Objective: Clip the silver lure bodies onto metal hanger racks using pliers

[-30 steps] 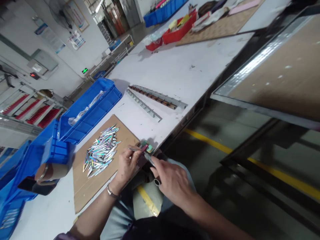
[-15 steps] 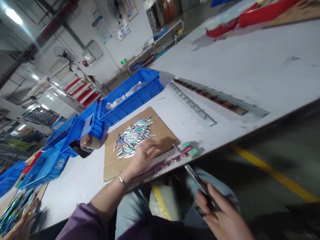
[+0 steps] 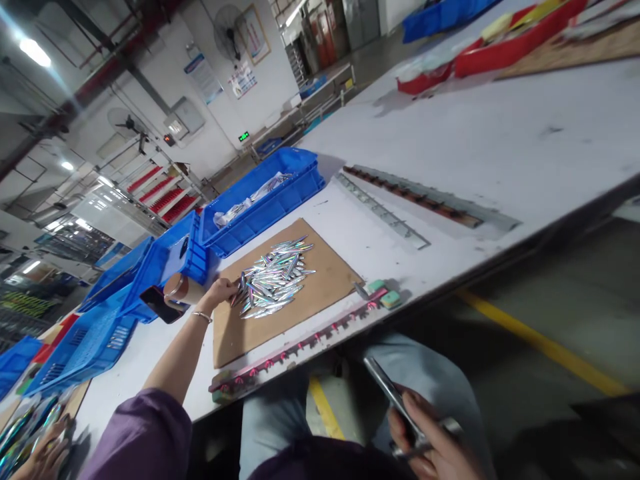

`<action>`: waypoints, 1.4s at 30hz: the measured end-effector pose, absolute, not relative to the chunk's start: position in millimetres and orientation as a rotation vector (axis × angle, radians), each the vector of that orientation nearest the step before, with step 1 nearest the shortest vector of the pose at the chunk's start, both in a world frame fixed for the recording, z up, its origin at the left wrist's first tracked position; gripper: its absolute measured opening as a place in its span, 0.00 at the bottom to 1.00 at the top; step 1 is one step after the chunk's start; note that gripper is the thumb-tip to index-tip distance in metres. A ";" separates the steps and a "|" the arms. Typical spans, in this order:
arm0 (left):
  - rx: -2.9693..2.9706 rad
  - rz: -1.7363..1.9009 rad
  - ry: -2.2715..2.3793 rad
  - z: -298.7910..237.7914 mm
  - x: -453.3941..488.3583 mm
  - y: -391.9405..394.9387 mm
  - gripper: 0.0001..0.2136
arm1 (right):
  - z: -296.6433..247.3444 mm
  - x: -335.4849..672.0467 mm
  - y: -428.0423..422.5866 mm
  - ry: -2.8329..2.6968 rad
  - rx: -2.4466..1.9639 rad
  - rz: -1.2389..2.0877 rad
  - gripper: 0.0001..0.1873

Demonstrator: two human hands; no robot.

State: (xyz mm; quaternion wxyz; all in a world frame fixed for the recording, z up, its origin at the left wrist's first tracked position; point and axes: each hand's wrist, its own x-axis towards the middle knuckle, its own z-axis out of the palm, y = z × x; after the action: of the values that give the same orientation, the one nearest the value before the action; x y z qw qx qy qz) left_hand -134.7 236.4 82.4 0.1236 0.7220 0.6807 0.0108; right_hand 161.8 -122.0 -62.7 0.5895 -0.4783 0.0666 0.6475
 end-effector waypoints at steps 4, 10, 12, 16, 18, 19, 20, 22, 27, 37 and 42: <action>2.111 0.077 1.944 90.0 -134.8 229.9 0.05 | -72.2 155.6 -118.1 0.238 -1.101 1.427 0.27; 2.175 0.472 1.777 112.4 -123.9 195.2 0.11 | -59.5 161.0 -112.7 0.011 -1.045 1.368 0.28; 2.094 0.847 1.516 117.3 -105.4 179.8 0.12 | -52.8 162.0 -106.4 -0.031 -0.991 1.341 0.26; 1.770 1.167 1.050 116.2 -43.3 141.0 0.18 | -42.8 161.5 -89.0 0.114 -0.823 1.302 0.24; 1.564 1.169 0.949 108.6 -8.7 122.5 0.16 | -39.2 162.4 -80.7 0.218 -0.736 1.322 0.22; 1.461 1.134 0.898 102.8 7.2 114.3 0.15 | -37.9 163.6 -77.2 0.264 -0.688 1.361 0.21; 1.375 1.080 0.845 95.5 21.4 106.9 0.16 | -37.0 165.4 -74.2 0.306 -0.632 1.418 0.19; 1.287 0.981 0.765 77.3 43.4 94.4 0.19 | -37.2 169.9 -69.8 0.402 -0.481 1.546 0.14; 1.537 0.964 0.940 30.9 61.1 79.4 0.15 | -47.4 174.8 -65.6 0.688 0.019 1.768 0.09; 1.739 0.878 0.916 23.4 56.8 78.6 0.15 | -41.3 158.9 -60.4 -0.022 -0.678 1.457 0.16; 1.825 0.819 0.930 21.5 57.7 76.8 0.13 | -48.2 166.5 -67.5 -0.717 -1.391 0.773 0.17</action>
State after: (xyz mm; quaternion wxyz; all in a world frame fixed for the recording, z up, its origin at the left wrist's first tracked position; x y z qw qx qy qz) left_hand 57.7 76.8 21.5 0.4512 0.7383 0.3762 0.3313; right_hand 166.5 -67.5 -48.2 0.6429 -0.6104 -0.3147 0.3392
